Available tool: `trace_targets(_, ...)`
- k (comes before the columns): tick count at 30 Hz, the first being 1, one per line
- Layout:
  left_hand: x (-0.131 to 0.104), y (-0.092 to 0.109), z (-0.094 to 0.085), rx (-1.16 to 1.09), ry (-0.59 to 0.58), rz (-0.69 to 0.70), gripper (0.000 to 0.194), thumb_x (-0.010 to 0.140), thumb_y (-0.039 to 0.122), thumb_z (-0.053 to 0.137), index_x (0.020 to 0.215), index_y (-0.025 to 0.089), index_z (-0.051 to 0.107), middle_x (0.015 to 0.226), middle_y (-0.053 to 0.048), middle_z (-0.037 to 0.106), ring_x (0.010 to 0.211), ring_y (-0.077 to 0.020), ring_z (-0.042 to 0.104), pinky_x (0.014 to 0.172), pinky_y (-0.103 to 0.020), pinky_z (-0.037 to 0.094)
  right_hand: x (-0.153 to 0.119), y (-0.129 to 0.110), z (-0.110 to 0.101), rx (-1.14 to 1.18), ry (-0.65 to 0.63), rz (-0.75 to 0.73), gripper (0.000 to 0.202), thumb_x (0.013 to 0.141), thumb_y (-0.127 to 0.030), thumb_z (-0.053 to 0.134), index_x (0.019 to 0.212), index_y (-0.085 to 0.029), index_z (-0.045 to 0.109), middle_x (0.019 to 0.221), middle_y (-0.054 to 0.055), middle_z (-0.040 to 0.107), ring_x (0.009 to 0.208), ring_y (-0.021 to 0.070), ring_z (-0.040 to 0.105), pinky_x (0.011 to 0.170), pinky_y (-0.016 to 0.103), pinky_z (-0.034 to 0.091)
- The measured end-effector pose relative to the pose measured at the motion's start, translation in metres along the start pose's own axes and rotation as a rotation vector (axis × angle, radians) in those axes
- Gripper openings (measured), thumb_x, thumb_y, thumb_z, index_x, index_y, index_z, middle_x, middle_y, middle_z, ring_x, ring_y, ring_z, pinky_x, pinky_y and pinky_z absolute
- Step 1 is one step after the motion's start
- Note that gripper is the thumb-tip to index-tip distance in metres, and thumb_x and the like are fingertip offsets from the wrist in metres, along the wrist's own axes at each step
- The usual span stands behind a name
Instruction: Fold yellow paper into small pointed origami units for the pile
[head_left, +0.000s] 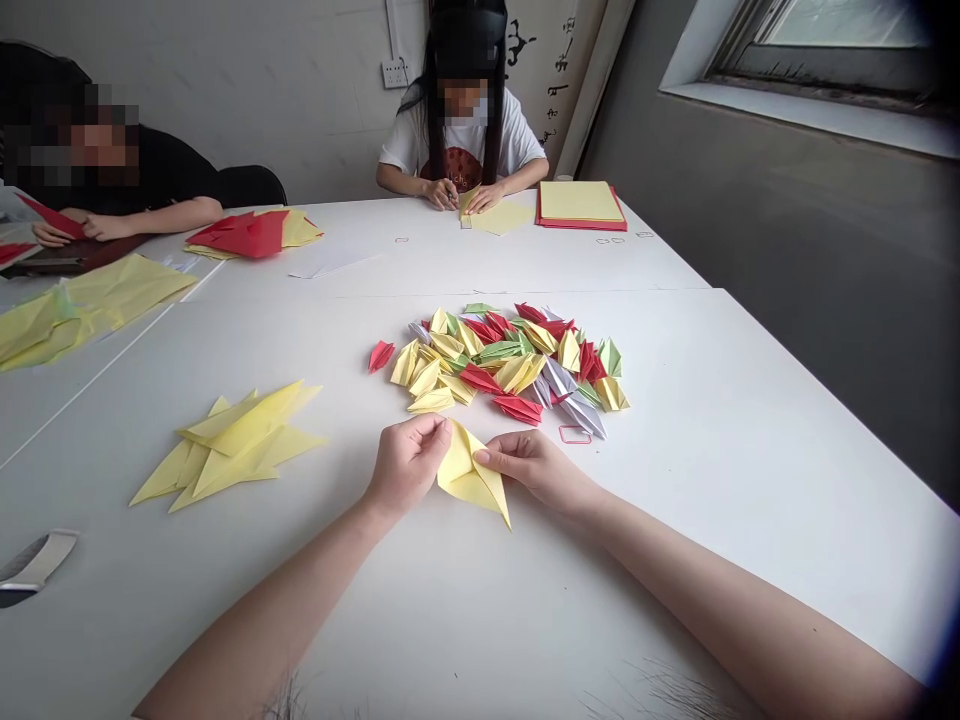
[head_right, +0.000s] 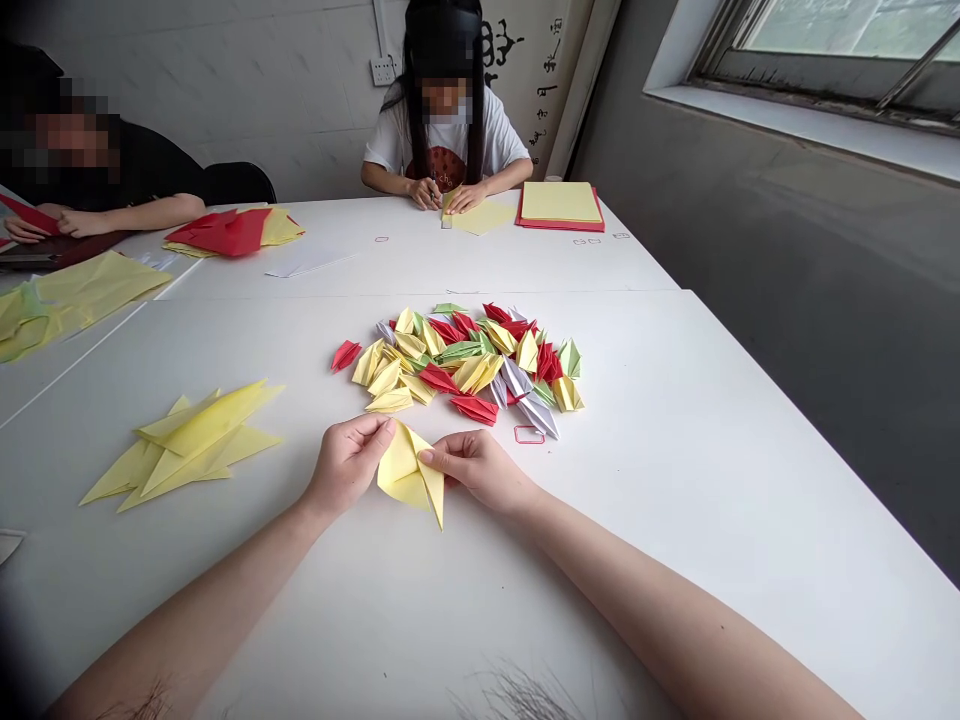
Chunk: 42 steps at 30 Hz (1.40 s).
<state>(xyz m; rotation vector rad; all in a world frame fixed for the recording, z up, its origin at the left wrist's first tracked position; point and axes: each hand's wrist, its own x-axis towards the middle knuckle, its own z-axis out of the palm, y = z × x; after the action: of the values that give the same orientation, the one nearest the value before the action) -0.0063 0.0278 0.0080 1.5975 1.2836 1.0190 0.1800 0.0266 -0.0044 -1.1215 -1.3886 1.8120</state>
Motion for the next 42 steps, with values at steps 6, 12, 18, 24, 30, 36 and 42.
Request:
trace_targets(6,0.001,0.001,0.000,0.069,0.039,0.021,0.031,0.086,0.035,0.049,0.068,0.013,0.064,0.058,0.001,0.052,0.055,-0.0112,0.042,0.051,-0.022,0.033,0.001,-0.003,0.001,0.018,-0.022,0.039,0.037,0.067,-0.050,0.073,0.070,-0.013,0.070,0.063,0.001,0.063,0.057,0.0122,0.055,0.056,0.024,0.045)
trace_targets(12,0.001,-0.002,-0.001,0.033,0.025,0.008,0.030,0.084,0.036,0.052,0.068,0.014,0.066,0.061,0.000,0.058,0.057,-0.0127,0.048,0.052,-0.022,0.036,0.001,-0.006,0.001,0.009,-0.037,0.103,0.037,0.062,-0.050,0.076,0.069,-0.014,0.071,0.063,0.001,0.066,0.058,0.0137,0.058,0.058,0.027,0.048)
trace_targets(18,0.004,-0.004,-0.001,-0.026,-0.047,-0.018,0.033,0.086,0.037,0.050,0.072,0.014,0.068,0.063,-0.001,0.059,0.059,-0.0134,0.050,0.055,-0.023,0.040,0.001,-0.007,-0.003,0.062,-0.043,0.173,0.035,0.057,-0.046,0.081,0.066,-0.013,0.071,0.063,0.001,0.067,0.058,0.0130,0.059,0.060,0.027,0.050)
trace_targets(24,0.005,-0.005,-0.003,-0.096,-0.125,-0.055,0.033,0.086,0.039,0.051,0.082,0.014,0.072,0.067,-0.003,0.063,0.064,-0.0149,0.055,0.059,-0.024,0.043,0.000,-0.008,-0.005,0.073,-0.041,0.243,0.033,0.055,-0.042,0.082,0.068,-0.013,0.073,0.066,0.002,0.069,0.061,0.0137,0.062,0.062,0.026,0.052)
trace_targets(30,0.005,-0.001,-0.003,-0.241,-0.268,-0.260,0.033,0.071,0.042,0.071,0.089,0.014,0.071,0.075,-0.005,0.070,0.070,-0.0186,0.063,0.061,-0.026,0.048,0.000,-0.005,-0.004,0.072,-0.001,0.218,0.034,0.058,-0.043,0.081,0.072,-0.013,0.074,0.069,0.003,0.071,0.063,0.0154,0.064,0.064,0.028,0.053)
trace_targets(36,0.006,-0.005,0.000,-0.172,-0.229,-0.271,0.032,0.072,0.044,0.070,0.086,0.015,0.073,0.072,-0.004,0.070,0.067,-0.0180,0.064,0.059,-0.026,0.049,0.000,-0.006,-0.002,0.053,-0.008,0.222,0.034,0.058,-0.044,0.080,0.072,-0.013,0.074,0.071,0.004,0.071,0.066,0.0164,0.065,0.065,0.028,0.054)
trace_targets(42,0.007,-0.008,-0.001,-0.239,-0.247,-0.272,0.031,0.072,0.043,0.070,0.083,0.014,0.073,0.071,-0.004,0.070,0.066,-0.0182,0.064,0.058,-0.026,0.049,0.000,-0.008,-0.002,0.053,-0.017,0.235,0.032,0.058,-0.042,0.080,0.072,-0.014,0.074,0.071,0.004,0.071,0.066,0.0163,0.065,0.065,0.028,0.055)
